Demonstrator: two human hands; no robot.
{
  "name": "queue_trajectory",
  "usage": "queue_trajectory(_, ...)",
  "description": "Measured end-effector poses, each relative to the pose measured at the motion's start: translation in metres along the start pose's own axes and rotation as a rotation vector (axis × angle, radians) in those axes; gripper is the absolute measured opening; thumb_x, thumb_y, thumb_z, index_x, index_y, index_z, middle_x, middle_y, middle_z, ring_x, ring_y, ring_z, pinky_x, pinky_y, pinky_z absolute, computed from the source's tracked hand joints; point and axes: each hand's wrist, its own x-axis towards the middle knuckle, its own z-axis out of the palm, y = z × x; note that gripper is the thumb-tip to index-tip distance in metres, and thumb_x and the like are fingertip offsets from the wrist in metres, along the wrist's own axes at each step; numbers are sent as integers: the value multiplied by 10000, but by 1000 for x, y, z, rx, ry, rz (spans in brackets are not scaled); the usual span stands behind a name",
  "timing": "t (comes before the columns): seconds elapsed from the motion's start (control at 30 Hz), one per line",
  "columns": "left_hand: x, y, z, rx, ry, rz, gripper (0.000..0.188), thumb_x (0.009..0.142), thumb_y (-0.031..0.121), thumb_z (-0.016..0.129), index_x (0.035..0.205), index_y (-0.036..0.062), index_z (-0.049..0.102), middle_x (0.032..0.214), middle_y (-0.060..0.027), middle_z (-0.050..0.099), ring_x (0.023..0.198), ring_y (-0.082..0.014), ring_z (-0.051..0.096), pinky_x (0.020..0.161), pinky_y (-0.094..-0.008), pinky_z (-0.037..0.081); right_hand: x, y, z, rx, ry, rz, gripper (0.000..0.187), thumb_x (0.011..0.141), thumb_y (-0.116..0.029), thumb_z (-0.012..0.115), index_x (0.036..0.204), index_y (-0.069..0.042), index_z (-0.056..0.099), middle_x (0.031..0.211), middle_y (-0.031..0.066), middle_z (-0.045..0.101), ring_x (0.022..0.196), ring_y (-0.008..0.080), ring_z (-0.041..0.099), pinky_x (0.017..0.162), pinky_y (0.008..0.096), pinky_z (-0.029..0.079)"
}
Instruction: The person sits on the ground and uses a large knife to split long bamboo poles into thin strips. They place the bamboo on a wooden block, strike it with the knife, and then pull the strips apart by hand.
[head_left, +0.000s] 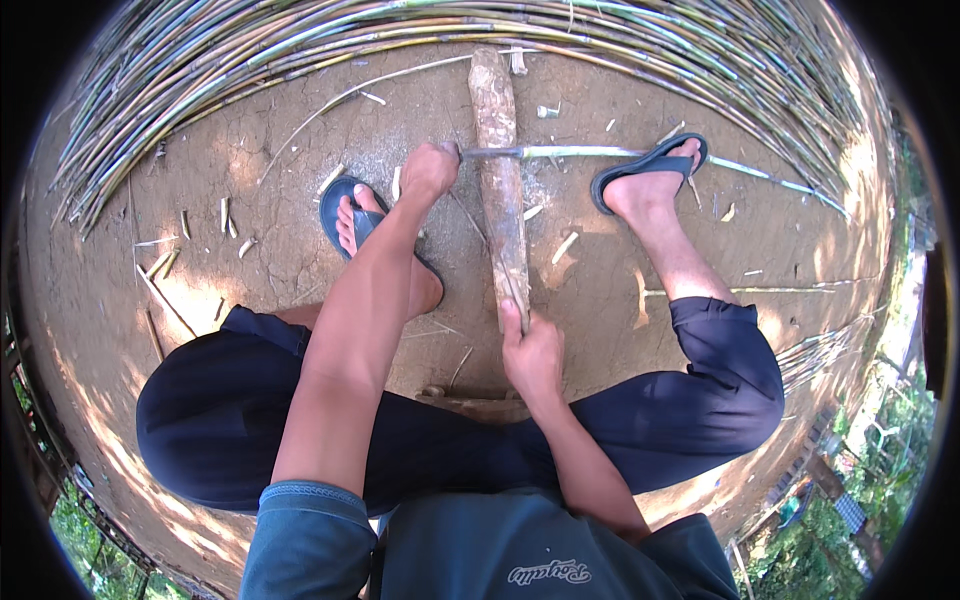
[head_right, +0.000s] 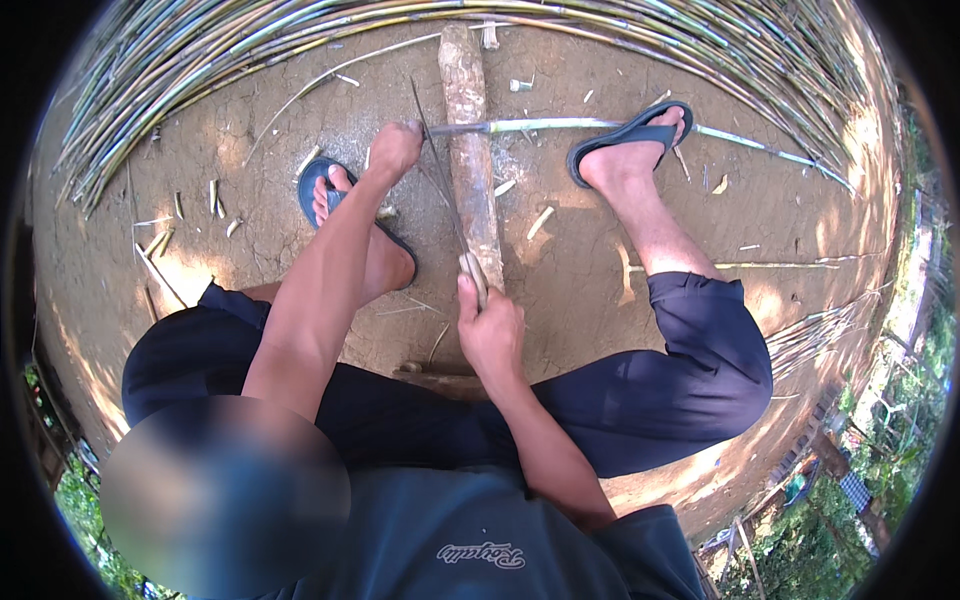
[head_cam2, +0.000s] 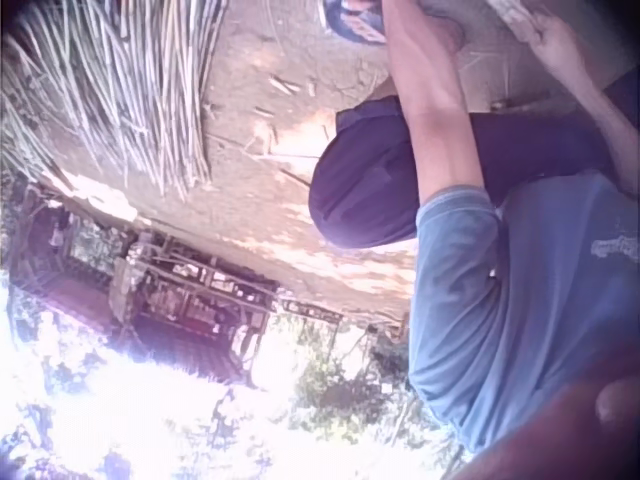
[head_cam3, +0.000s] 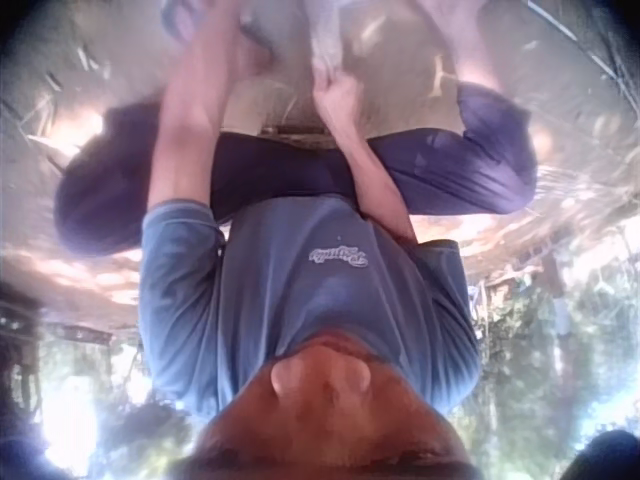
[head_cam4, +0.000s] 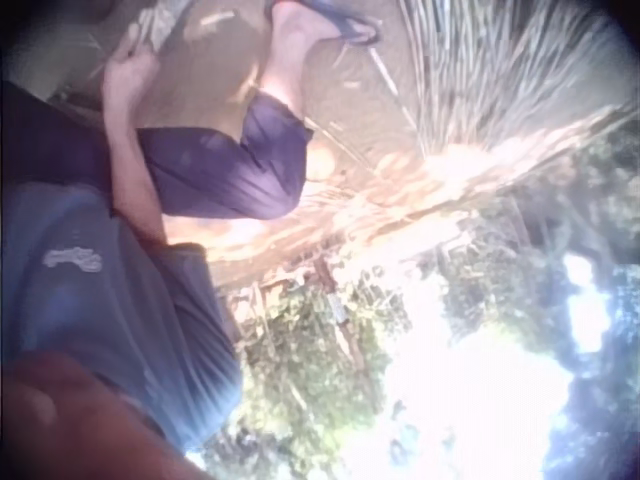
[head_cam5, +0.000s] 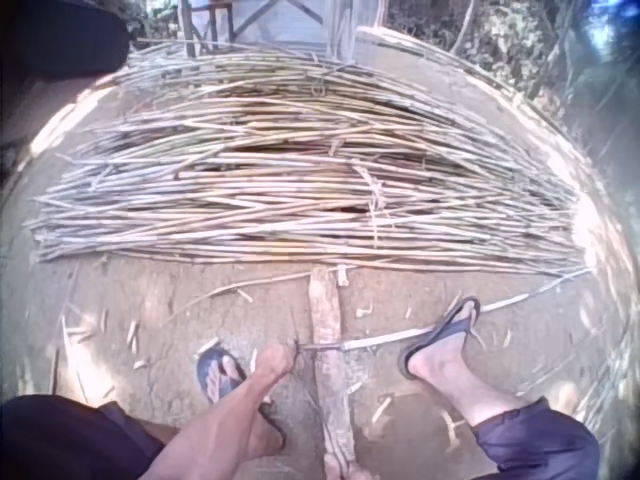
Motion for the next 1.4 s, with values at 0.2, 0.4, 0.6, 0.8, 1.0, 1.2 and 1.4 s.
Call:
queue_trajectory(0.2, -15, 8, 1, -70, -18, -37, 571, 914, 414, 385, 1013, -69, 673, 1119, -317, 612, 1089, -441, 591, 981, -470, 436, 23, -6, 7, -36, 9, -10, 555, 943, -428, 545, 719, 75, 619, 599, 291, 557, 629, 453, 617, 581, 504, 453)
queue_trajectory(0.4, -9, 5, -3, -105, 38, -31, 574, 919, 408, 377, 993, -80, 671, 1082, -329, 618, 1074, -439, 597, 961, -466, 444, 4, 7, -5, 57, -5, -46, 539, 937, -434, 568, 728, 58, 635, 587, 244, 573, 593, 381, 638, 571, 467, 454)
queue_trajectory(0.6, -13, 14, -17, -197, -61, -113, 566, 920, 404, 399, 1006, -92, 659, 1050, -330, 628, 1036, -427, 620, 940, -460, 460, 8, -6, -22, -87, -14, -9, 513, 932, -419, 575, 744, 53, 642, 618, 270, 580, 609, 423, 623, 580, 486, 456)
queue_trajectory(0.8, -10, -3, 0, 79, -94, 148, 559, 927, 379, 377, 1036, -97, 650, 1115, -331, 605, 1092, -426, 594, 981, -461, 435, 30, 0, -19, -99, 6, -123, 567, 921, -453, 573, 707, 69, 634, 597, 283, 563, 618, 452, 614, 574, 494, 456)
queue_trajectory(1.0, -12, -57, 16, -88, 94, -242, 561, 929, 378, 351, 1069, -66, 665, 1160, -308, 604, 1124, -419, 583, 991, -466, 430, 31, -13, -23, -65, -46, -48, 574, 913, -451, 591, 669, 68, 608, 554, 263, 542, 534, 402, 593, 522, 478, 424)
queue_trajectory(1.2, -53, 3, -37, 24, 399, -222, 451, 877, 289, 489, 1218, 18, 609, 1372, -238, 473, 1316, -359, 415, 1054, -514, 325, -1, 14, -24, 108, 76, -43, 582, 936, -464, 575, 641, 36, 522, 481, 109, 427, 464, 167, 413, 457, 401, 331)
queue_trajectory(1.4, -15, 56, -36, 248, 553, 487, 576, 807, 156, 573, 1365, 81, 452, 1355, -167, 482, 1334, -348, 379, 1069, -541, 279, -11, 20, -57, 430, 284, -40, 495, 937, -409, 608, 667, -11, 491, 533, -26, 356, 546, 62, 343, 456, 311, 291)
